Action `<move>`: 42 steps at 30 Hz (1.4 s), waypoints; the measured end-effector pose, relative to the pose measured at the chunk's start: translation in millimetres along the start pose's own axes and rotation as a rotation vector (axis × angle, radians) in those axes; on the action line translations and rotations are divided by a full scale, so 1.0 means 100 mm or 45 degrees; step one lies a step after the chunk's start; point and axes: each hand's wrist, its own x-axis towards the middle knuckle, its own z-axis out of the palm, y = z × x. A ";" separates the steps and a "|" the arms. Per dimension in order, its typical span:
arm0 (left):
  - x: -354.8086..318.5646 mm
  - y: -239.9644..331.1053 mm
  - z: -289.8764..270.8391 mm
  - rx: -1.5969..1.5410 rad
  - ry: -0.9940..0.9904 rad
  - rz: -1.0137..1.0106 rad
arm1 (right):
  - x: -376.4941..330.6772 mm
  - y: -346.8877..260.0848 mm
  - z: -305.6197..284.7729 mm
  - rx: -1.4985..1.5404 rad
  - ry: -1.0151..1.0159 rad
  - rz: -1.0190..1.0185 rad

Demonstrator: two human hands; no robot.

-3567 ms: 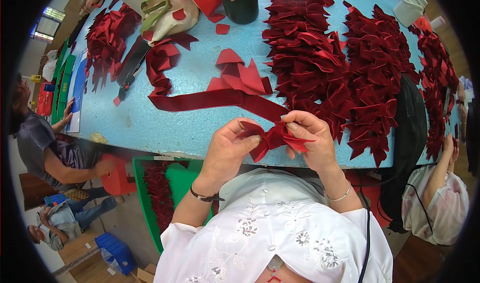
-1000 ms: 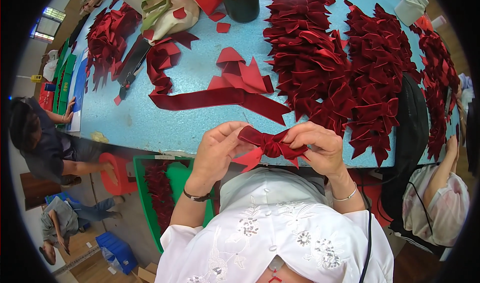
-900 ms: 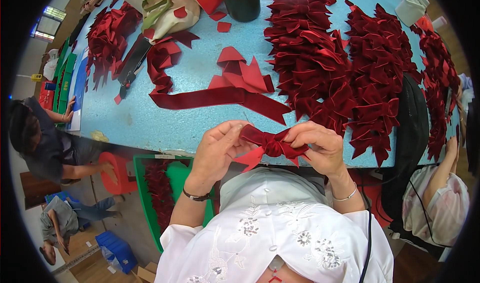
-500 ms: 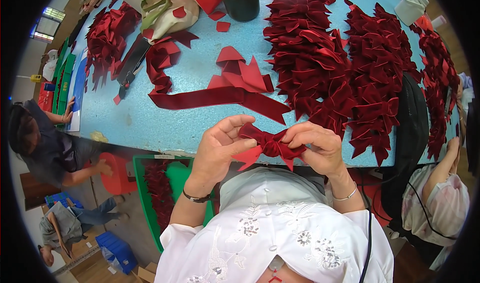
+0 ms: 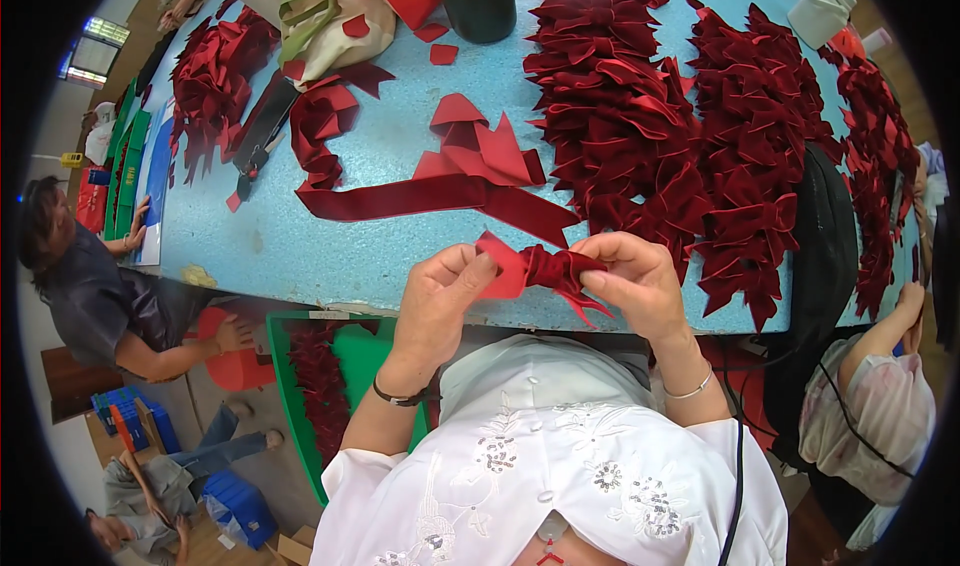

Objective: Tie red fabric ribbons into decorative bows as part of an assembly process.

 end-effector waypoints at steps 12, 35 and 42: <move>0.01 -0.13 0.07 0.084 0.003 0.204 | 0.02 -0.02 0.06 0.426 0.355 0.370; -0.02 -0.17 0.16 0.152 0.180 0.481 | -0.06 -0.07 0.20 0.538 0.086 0.327; 0.00 -0.27 0.15 0.291 0.177 0.646 | -0.07 0.00 0.30 0.178 0.260 0.174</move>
